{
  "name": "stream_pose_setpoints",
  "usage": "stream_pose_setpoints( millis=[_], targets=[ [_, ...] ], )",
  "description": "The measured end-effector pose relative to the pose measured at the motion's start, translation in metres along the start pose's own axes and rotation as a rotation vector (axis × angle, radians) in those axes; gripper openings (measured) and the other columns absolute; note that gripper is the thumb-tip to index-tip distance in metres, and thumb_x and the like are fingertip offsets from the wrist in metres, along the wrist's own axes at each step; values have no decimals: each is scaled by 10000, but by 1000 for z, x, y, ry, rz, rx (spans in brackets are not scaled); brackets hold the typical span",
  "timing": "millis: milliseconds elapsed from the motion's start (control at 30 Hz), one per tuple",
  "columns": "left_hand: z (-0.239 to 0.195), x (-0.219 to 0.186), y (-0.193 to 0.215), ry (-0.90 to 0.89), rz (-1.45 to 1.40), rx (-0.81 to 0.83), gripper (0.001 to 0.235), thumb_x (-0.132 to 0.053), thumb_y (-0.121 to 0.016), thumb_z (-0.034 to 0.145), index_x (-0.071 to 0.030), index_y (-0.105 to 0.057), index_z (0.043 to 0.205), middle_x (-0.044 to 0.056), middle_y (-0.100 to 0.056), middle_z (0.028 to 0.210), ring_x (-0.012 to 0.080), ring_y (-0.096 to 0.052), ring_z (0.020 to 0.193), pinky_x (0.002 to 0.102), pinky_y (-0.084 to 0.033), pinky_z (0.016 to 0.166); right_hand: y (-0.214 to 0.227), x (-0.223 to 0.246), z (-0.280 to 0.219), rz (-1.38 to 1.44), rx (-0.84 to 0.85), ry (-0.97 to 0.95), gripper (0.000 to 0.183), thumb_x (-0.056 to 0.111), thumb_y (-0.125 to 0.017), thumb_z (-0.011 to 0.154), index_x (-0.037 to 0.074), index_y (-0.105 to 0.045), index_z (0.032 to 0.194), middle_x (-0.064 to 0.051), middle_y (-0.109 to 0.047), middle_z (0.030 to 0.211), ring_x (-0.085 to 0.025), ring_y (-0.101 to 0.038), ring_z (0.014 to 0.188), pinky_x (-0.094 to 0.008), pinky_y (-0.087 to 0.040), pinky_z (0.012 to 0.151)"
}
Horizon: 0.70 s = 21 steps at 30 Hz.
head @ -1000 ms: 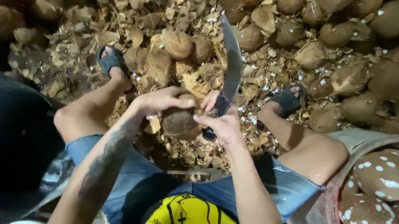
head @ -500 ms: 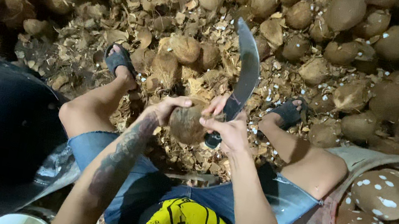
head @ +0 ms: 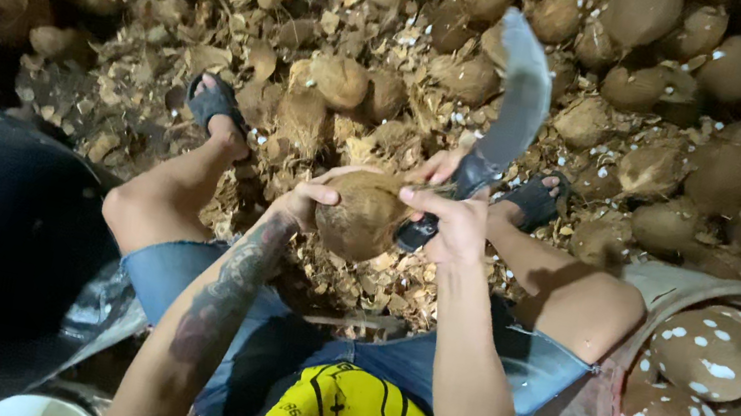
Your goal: The person sits on the ground surrounded by coconuts and uses a large knife to peel the husks off individual coconuts. They hold the coconut in one hand and strike it with the knife to remove the outer layer, then place the peeled coconut into a nearby container.
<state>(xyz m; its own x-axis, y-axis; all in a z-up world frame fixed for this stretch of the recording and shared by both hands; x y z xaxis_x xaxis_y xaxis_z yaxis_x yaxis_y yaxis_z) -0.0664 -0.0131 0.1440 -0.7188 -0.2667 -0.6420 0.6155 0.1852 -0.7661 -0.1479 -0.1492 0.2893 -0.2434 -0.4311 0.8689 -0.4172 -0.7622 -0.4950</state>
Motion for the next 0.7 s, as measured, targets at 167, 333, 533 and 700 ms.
stream_pose_setpoints(
  millis=[167, 333, 533, 700],
  targets=[
    [-31, -59, -76, 203, -405, -260, 862, -243, -822, 714, 3, -518, 1483, 216, -710, 1289, 307, -716, 1134, 449, -532, 1089, 53, 28, 5, 16, -164, -2, 455, -171, -822, 626, 99, -507, 812, -173, -678, 784, -162, -610, 516, -212, -489, 376],
    [-44, -56, -44, 186, -583, -214, 889, -210, -806, 775, 102, -440, 1523, 151, -669, 1340, 177, -676, 1205, 271, -492, 1086, 72, 53, 5, 85, -273, -79, 426, -164, -786, 658, 128, -517, 813, -147, -662, 768, -149, -564, 481, -187, -446, 363],
    [-67, -27, 34, 239, -557, -424, 864, -363, -781, 733, 8, -516, 1468, 170, -672, 1334, 289, -660, 1204, 435, -462, 1064, 79, 118, 23, -162, -479, -63, 332, -45, -823, 798, 90, -522, 838, -122, -643, 747, -128, -591, 502, -184, -473, 466],
    [-103, 4, 101, 241, -590, -580, 856, -488, -760, 700, -70, -578, 1424, 185, -675, 1329, 381, -648, 1204, 570, -439, 1046, 174, 24, 69, -902, -721, -125, 452, 282, -1050, 585, 313, -779, 946, 14, -778, 903, -152, -766, 860, -280, -582, 808]
  ],
)
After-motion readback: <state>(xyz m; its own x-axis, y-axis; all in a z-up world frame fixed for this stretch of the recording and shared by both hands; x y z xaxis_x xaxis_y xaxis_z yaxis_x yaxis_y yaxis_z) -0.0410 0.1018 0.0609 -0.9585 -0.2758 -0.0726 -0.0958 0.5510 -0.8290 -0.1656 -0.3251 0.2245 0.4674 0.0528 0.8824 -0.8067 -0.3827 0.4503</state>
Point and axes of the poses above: each hand's wrist, its own z-axis towards the middle knuckle, its own y-axis out of the back of the hand, x = y × z, the point moved 7 cm from there along z, towards the middle knuckle
